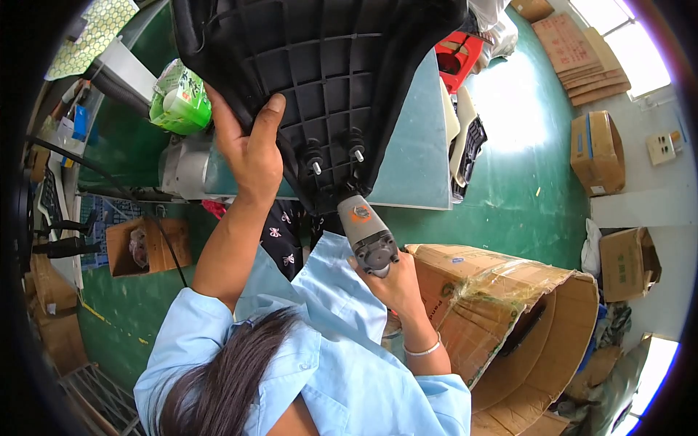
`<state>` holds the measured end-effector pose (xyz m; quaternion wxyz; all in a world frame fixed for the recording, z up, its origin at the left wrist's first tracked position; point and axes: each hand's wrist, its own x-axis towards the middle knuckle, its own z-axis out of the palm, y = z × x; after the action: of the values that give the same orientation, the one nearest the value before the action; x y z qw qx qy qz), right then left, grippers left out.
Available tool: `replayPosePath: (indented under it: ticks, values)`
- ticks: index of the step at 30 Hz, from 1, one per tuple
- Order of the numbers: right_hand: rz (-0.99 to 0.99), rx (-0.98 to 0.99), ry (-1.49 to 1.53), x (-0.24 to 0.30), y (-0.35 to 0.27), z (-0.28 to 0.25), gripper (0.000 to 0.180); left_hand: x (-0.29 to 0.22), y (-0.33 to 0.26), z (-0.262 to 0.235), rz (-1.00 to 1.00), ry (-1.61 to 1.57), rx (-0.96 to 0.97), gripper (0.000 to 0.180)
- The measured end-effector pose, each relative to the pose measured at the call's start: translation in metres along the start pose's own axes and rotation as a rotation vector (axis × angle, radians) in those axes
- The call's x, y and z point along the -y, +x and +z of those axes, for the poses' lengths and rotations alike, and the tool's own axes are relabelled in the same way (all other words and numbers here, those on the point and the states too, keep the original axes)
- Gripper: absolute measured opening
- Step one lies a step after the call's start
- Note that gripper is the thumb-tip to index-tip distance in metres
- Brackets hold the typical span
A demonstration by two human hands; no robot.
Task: Assemble a vehicle seat by stapling the leather or fabric cover to the plastic base and applying identifying labels.
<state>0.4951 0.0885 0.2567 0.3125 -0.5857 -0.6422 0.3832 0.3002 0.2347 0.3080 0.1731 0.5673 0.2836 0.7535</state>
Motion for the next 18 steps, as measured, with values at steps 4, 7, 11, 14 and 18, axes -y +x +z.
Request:
replayPosePath:
  ticks: [4,7,11,14,18]
  values:
    - [0.117,0.049,0.069,-0.002,0.000,-0.010,0.030,-0.001,0.003,0.006,-0.094,-0.027,0.013,0.071]
    - [0.192,0.096,0.366,0.003,-0.006,-0.029,0.055,0.005,0.015,-0.008,-0.201,-0.079,0.019,0.071]
    - [0.127,-0.102,0.415,0.019,-0.005,-0.067,0.044,0.016,0.046,-0.044,-0.436,-0.172,0.190,0.071]
    - [0.122,-0.222,-0.124,0.020,0.028,-0.076,0.051,0.022,0.048,-0.071,-0.596,-0.060,0.331,0.074]
    - [-0.195,-0.283,-0.693,0.008,0.057,-0.082,0.063,0.036,0.040,-0.089,-0.792,-0.075,0.467,0.077]
